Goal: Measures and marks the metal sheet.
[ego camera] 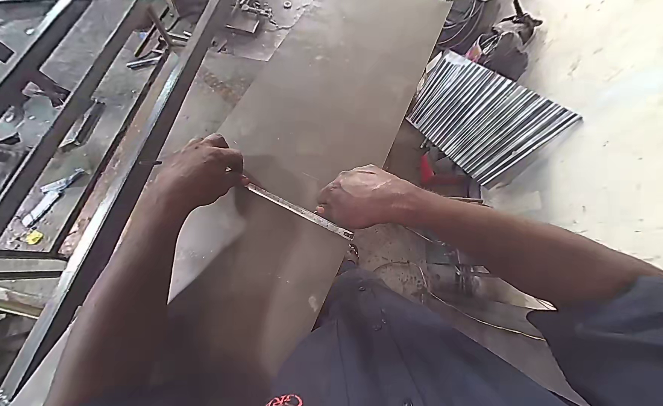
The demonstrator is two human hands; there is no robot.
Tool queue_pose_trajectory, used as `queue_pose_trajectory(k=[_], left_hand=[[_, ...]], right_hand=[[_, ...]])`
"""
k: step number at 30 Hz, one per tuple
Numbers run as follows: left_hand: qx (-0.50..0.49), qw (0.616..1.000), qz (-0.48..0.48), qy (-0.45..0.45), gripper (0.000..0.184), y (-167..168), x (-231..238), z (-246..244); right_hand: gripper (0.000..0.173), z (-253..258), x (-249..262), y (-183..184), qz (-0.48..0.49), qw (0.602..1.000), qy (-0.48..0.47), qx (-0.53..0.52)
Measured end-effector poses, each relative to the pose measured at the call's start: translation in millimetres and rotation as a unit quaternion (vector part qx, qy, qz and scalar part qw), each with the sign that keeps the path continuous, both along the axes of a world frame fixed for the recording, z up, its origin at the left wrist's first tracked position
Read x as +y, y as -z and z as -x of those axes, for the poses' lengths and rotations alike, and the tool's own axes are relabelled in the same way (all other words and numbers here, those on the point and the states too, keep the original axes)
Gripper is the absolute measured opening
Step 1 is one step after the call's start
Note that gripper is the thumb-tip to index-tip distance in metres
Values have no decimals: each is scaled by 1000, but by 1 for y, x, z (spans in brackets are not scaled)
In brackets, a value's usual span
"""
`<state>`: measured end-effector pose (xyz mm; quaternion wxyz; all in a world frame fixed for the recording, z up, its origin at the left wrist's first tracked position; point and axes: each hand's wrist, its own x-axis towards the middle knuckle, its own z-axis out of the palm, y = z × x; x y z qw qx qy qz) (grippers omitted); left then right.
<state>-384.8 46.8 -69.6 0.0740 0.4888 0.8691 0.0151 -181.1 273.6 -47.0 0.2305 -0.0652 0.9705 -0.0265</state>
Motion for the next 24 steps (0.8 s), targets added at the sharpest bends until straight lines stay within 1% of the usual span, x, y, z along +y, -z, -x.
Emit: queue_pose_trajectory(k=[3, 10, 15, 17, 18, 21, 24], left_hand=[[0, 1000, -14, 9, 18, 2, -4, 2], [8, 1000, -4, 0, 18, 3, -4, 2], [-4, 1000, -1, 3, 17, 1, -2, 1], [-8, 1000, 4, 1, 18, -1, -1, -2], [-2, 1000, 8, 4, 18, -2, 0, -2], [6, 1000, 7, 8, 18, 0, -1, 1], [-4, 1000, 8, 5, 19, -1, -1, -1]], right_hand=[[41, 1, 0, -1, 1, 1000, -2, -3], [42, 3, -1, -2, -6, 1000, -3, -14], [27, -3, -24, -16, -55, 998, 24, 8], [25, 2, -29, -31, -78, 995, 60, -6], [26, 5, -25, -33, -84, 995, 62, 4], [35, 3, -13, -21, -58, 998, 7, 21], [35, -3, -15, -7, -34, 999, 13, -5]])
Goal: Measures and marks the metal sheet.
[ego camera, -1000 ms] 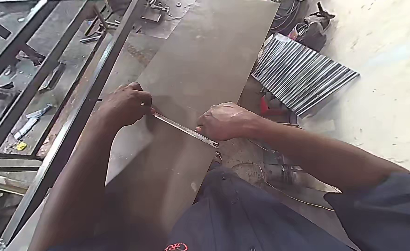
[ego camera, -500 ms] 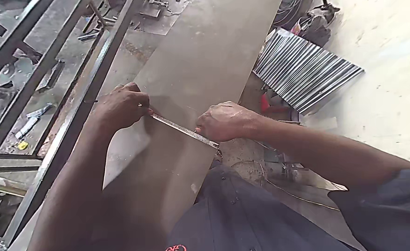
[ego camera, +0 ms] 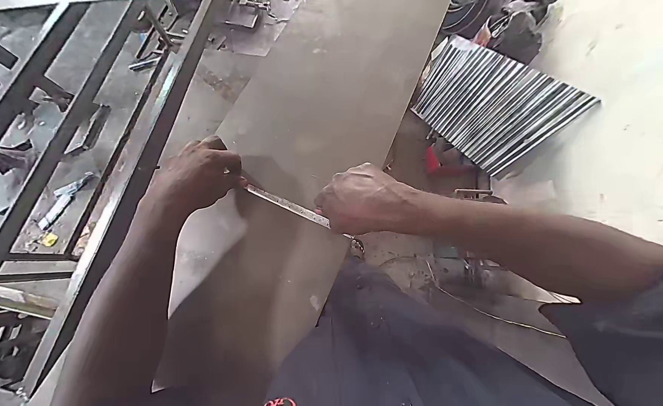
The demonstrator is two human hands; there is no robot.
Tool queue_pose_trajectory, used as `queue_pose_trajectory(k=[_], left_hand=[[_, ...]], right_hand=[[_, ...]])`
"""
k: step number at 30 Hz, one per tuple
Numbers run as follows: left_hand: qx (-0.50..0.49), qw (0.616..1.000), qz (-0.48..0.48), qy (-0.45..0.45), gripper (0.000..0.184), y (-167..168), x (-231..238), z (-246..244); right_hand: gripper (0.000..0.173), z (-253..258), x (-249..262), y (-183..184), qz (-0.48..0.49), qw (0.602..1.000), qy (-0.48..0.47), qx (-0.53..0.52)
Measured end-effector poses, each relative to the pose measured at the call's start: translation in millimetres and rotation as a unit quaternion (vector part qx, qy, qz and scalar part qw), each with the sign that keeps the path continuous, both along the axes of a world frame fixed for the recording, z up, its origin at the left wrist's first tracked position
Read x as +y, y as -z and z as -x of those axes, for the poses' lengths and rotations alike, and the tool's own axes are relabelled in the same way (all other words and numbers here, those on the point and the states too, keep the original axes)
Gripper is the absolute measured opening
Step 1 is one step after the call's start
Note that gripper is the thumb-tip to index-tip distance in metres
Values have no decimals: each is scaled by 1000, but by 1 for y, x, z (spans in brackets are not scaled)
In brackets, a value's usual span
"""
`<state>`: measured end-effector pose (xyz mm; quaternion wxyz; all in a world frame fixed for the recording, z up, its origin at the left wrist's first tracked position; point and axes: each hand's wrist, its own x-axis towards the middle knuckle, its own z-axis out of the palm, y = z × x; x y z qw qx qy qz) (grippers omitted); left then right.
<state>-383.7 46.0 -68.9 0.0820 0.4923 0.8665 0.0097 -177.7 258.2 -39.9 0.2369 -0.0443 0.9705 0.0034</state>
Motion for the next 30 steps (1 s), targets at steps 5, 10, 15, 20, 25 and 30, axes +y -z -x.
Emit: queue_pose_trajectory(k=[5, 10, 15, 20, 25, 30], left_hand=[[2, 1000, 7, -2, 19, -1, 1, 1], [-1, 1000, 6, 2, 19, -1, 1, 2], [-1, 1000, 0, 1, 18, -2, 1, 1], [-6, 1000, 7, 4, 18, -3, 3, 1], [-15, 1000, 17, -9, 18, -3, 3, 1], [-8, 999, 33, -16, 19, -3, 6, 2]], right_hand=[[35, 0, 4, 1, 25, 999, 20, -13], [36, 0, 3, 1, 23, 999, 27, -15], [27, -3, -5, -5, 5, 1000, 8, 0], [27, 19, 11, -33, -72, 996, 54, 24], [35, 29, 2, -17, 28, 998, 35, 45], [37, 42, -7, 3, 49, 998, 22, 22]])
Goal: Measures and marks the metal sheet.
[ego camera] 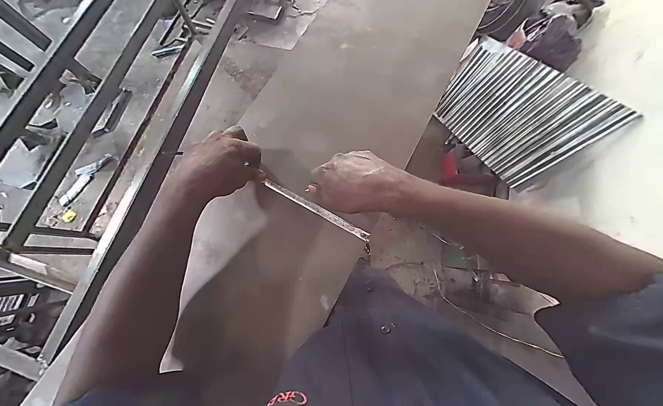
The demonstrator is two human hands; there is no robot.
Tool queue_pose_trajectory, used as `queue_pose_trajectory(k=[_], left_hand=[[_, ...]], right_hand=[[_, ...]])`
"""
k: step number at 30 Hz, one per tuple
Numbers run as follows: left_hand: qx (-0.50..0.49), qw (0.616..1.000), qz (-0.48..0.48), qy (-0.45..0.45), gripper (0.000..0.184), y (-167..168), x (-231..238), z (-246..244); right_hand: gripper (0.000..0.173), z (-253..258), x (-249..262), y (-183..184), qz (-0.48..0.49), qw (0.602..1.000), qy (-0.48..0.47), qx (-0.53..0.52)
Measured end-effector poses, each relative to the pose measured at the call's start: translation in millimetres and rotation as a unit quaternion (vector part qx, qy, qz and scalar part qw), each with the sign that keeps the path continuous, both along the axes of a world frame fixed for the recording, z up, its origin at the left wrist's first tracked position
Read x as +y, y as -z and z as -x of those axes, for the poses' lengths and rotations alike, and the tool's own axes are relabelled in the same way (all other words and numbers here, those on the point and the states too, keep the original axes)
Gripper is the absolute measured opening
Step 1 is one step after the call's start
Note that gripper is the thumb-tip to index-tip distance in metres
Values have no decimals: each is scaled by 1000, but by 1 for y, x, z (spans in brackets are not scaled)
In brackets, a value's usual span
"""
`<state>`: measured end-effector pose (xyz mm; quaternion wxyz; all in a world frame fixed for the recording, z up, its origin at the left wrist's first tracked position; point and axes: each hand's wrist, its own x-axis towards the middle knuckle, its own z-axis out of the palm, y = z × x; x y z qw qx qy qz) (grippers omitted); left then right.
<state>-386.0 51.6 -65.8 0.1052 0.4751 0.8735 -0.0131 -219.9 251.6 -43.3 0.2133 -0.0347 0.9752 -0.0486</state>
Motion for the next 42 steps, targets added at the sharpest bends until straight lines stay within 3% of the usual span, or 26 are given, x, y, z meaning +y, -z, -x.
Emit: queue_pose_trajectory(k=[20, 27, 31, 36, 40, 42], left_hand=[[-6, 1000, -4, -14, 20, 0, -3, 0], [-19, 999, -2, -34, 21, 0, -2, -1], [-22, 999, -9, -26, 21, 2, -3, 0], [-40, 999, -12, -4, 22, 18, -4, 4], [-18, 999, -36, -18, 22, 2, -9, 1], [-9, 999, -31, -18, 21, 1, -9, -4]], right_hand=[[25, 31, -17, -1, -25, 999, -29, -32], [32, 33, -17, 2, -31, 998, -39, -22], [26, 32, -23, -3, -41, 998, -41, -30], [29, 36, -30, -13, -88, 996, -12, -7], [31, 46, -13, -21, -83, 996, -9, 40], [35, 38, -16, -15, -61, 998, -9, 1]])
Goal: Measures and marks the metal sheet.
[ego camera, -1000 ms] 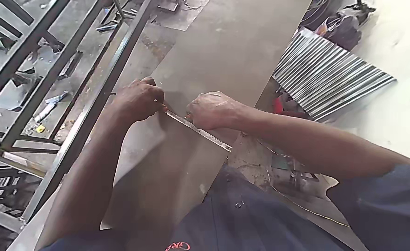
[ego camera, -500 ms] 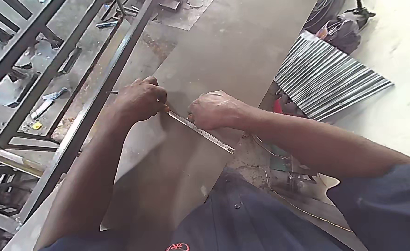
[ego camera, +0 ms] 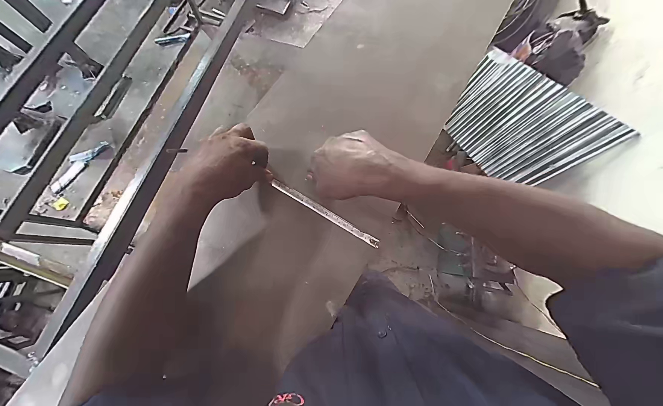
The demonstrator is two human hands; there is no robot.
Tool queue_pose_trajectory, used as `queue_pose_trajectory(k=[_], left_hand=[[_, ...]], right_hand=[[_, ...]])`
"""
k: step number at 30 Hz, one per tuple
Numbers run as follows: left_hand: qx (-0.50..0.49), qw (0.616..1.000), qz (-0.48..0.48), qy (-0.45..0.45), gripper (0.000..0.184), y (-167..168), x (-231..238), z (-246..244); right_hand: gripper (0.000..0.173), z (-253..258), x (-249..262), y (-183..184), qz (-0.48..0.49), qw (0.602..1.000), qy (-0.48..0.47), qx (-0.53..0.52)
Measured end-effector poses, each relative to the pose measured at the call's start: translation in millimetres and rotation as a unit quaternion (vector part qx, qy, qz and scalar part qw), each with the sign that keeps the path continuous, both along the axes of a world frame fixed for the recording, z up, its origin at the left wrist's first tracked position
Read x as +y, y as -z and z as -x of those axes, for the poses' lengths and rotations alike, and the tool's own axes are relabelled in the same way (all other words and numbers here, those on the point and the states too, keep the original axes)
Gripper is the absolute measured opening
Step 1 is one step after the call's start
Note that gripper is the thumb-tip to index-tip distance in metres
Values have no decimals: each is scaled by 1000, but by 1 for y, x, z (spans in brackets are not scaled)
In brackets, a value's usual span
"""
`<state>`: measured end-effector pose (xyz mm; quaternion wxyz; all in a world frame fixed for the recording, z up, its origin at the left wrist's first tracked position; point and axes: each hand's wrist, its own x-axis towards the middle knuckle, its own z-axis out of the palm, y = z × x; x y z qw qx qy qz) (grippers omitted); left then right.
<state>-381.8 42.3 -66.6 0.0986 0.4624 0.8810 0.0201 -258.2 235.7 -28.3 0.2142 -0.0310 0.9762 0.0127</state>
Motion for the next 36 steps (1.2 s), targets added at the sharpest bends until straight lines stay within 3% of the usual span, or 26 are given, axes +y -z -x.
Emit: queue_pose_trajectory(k=[13, 18, 20, 25, 33, 36], left_hand=[[-5, 1000, 22, -7, 20, 0, 1, 2], [-14, 1000, 10, 17, 22, 8, -1, 6], [-10, 999, -2, 31, 21, 5, -1, 8], [-6, 999, -10, 44, 20, -3, 11, 15], [-40, 996, -49, 63, 21, -17, 88, 54], [-40, 995, -54, 77, 22, -20, 114, 70]], right_hand=[[29, -2, -4, 12, 36, 998, -29, -29], [25, -5, -9, -9, -55, 998, -8, 7], [21, 2, 11, -25, -100, 993, 54, 36], [40, -19, 86, -51, 5, 994, 67, 86], [40, -70, 167, -49, 119, 978, 100, 142], [47, -76, 195, -44, 150, 966, 117, 178]])
